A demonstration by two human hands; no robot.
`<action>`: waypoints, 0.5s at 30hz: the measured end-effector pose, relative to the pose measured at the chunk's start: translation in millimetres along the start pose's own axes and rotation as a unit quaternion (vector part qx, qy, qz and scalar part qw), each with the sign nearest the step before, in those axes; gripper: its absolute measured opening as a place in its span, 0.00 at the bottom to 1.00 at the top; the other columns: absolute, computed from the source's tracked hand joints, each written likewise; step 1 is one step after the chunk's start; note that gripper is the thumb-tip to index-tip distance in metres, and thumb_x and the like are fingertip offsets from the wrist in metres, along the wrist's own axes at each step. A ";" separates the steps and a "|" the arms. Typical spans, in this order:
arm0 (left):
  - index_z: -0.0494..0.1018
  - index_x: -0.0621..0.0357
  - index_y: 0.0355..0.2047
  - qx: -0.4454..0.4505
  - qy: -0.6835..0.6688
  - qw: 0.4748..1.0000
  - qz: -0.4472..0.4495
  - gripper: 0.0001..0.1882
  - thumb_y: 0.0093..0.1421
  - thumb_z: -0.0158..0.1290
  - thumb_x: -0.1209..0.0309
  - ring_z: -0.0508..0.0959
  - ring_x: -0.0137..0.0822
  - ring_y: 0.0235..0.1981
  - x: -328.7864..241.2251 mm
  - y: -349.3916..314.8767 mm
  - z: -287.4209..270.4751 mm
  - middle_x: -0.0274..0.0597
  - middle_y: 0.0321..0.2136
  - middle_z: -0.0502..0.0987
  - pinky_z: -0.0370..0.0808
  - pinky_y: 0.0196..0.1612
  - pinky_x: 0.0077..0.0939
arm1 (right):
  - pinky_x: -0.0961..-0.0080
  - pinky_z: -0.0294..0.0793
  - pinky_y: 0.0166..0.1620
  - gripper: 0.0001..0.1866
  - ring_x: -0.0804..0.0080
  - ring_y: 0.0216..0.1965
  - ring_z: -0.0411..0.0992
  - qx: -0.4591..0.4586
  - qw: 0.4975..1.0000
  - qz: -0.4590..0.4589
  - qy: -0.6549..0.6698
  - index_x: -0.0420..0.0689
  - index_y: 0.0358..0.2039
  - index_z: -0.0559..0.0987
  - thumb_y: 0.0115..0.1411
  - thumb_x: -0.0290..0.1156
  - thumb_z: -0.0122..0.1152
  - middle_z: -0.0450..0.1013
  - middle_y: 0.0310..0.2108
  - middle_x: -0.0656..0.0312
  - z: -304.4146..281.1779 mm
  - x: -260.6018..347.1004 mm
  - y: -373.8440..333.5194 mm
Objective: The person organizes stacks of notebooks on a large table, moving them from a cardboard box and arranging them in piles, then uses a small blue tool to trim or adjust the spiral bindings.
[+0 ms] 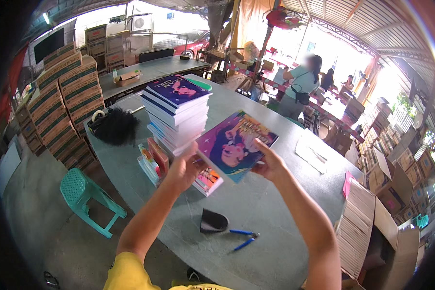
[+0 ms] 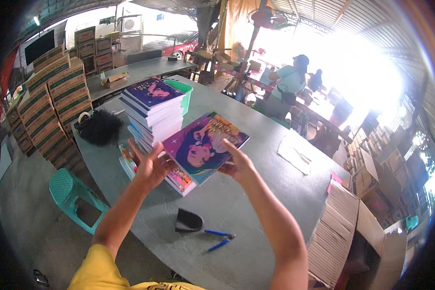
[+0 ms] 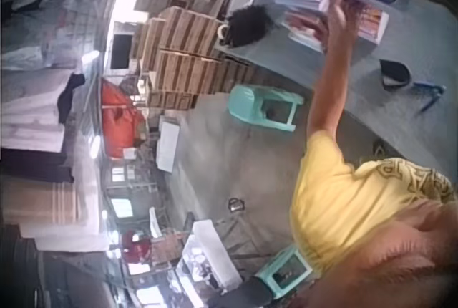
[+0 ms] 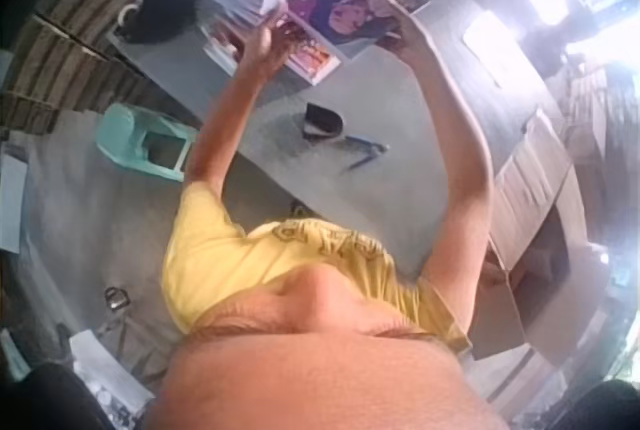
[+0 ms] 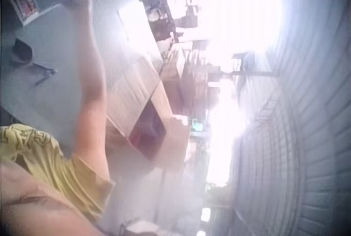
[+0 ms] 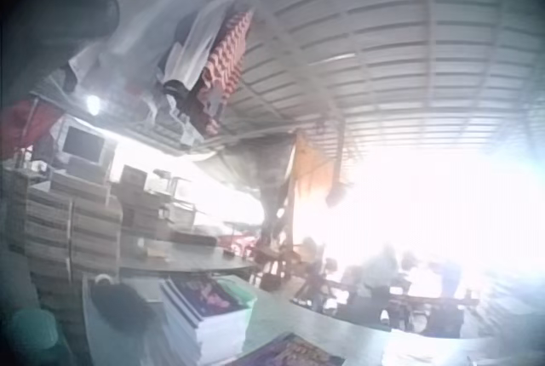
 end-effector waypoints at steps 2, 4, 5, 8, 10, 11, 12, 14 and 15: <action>0.64 0.62 0.46 -0.136 0.150 0.978 0.040 0.24 0.51 0.59 0.66 0.74 0.34 0.37 22.1 -12.1 -22.4 0.41 0.34 0.73 0.69 0.44 0.30 | 0.62 0.74 0.44 0.33 0.59 0.42 0.72 -0.015 0.999 0.023 -0.018 0.41 0.44 0.71 0.46 0.54 0.65 0.71 0.40 0.54 -2.8 -34.7 25.3; 0.65 0.61 0.42 -0.157 0.091 0.983 0.001 0.21 0.50 0.60 0.70 0.73 0.30 0.35 66.1 26.9 -61.5 0.37 0.32 0.72 0.70 0.41 0.26 | 0.62 0.75 0.41 0.34 0.60 0.39 0.73 -0.068 0.993 0.058 -0.081 0.41 0.44 0.72 0.45 0.55 0.65 0.71 0.38 0.55 -31.5 -39.5 64.9; 0.66 0.61 0.40 -0.162 0.140 0.977 0.001 0.19 0.50 0.60 0.72 0.72 0.28 0.33 37.2 42.0 -82.8 0.35 0.31 0.72 0.70 0.40 0.24 | 0.62 0.76 0.40 0.34 0.61 0.37 0.73 -0.049 0.996 0.049 -0.051 0.41 0.43 0.72 0.44 0.55 0.66 0.72 0.37 0.55 -15.0 -50.3 94.2; 0.66 0.62 0.40 -0.259 0.341 0.904 0.007 0.25 0.46 0.64 0.64 0.71 0.27 0.32 8.6 43.4 -139.2 0.34 0.28 0.71 0.67 0.39 0.19 | 0.63 0.77 0.35 0.38 0.60 0.32 0.74 -0.032 0.993 0.046 -0.101 0.40 0.42 0.72 0.41 0.59 0.66 0.72 0.36 0.53 16.1 -83.9 135.4; 0.66 0.64 0.41 -0.197 0.328 0.922 0.051 0.31 0.45 0.65 0.55 0.69 0.28 0.31 14.7 40.1 -164.0 0.34 0.29 0.70 0.67 0.37 0.21 | 0.64 0.76 0.36 0.41 0.59 0.32 0.74 -0.007 0.991 0.088 -0.102 0.39 0.44 0.71 0.40 0.62 0.65 0.72 0.36 0.51 17.0 -95.1 143.6; 0.66 0.64 0.42 -0.236 0.377 0.891 0.089 0.33 0.45 0.64 0.54 0.69 0.28 0.32 21.1 32.4 -175.8 0.36 0.31 0.69 0.66 0.37 0.22 | 0.64 0.76 0.36 0.42 0.58 0.32 0.74 0.000 0.989 0.108 -0.101 0.39 0.44 0.71 0.40 0.63 0.65 0.72 0.36 0.50 16.7 -95.5 146.3; 0.65 0.64 0.44 -0.260 0.427 0.857 0.124 0.34 0.45 0.63 0.53 0.68 0.29 0.33 20.8 32.2 -162.2 0.38 0.33 0.69 0.66 0.37 0.23 | 0.61 0.76 0.36 0.45 0.56 0.34 0.74 -0.017 0.987 0.130 -0.092 0.36 0.46 0.69 0.40 0.65 0.63 0.72 0.38 0.47 10.8 -92.6 146.6; 0.62 0.62 0.50 -0.345 0.556 0.725 0.215 0.35 0.47 0.62 0.57 0.64 0.33 0.37 28.2 21.2 -140.4 0.43 0.42 0.64 0.65 0.39 0.26 | 0.60 0.76 0.36 0.45 0.57 0.36 0.74 -0.110 0.968 0.109 -0.197 0.34 0.43 0.71 0.41 0.66 0.60 0.72 0.36 0.46 -1.6 -74.1 133.4; 0.61 0.61 0.51 -0.322 0.570 0.718 0.238 0.34 0.48 0.61 0.60 0.64 0.34 0.39 29.7 13.8 -124.6 0.43 0.43 0.63 0.64 0.40 0.27 | 0.60 0.75 0.36 0.45 0.57 0.36 0.74 -0.160 0.952 0.101 -0.242 0.32 0.42 0.72 0.42 0.67 0.59 0.72 0.35 0.45 -8.9 -61.8 120.4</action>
Point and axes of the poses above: each hand's wrist, its own y-axis towards the middle knuckle, its own z-axis out of the palm, x = y × z, the point moved 2 cm from there along y, towards the middle knuckle
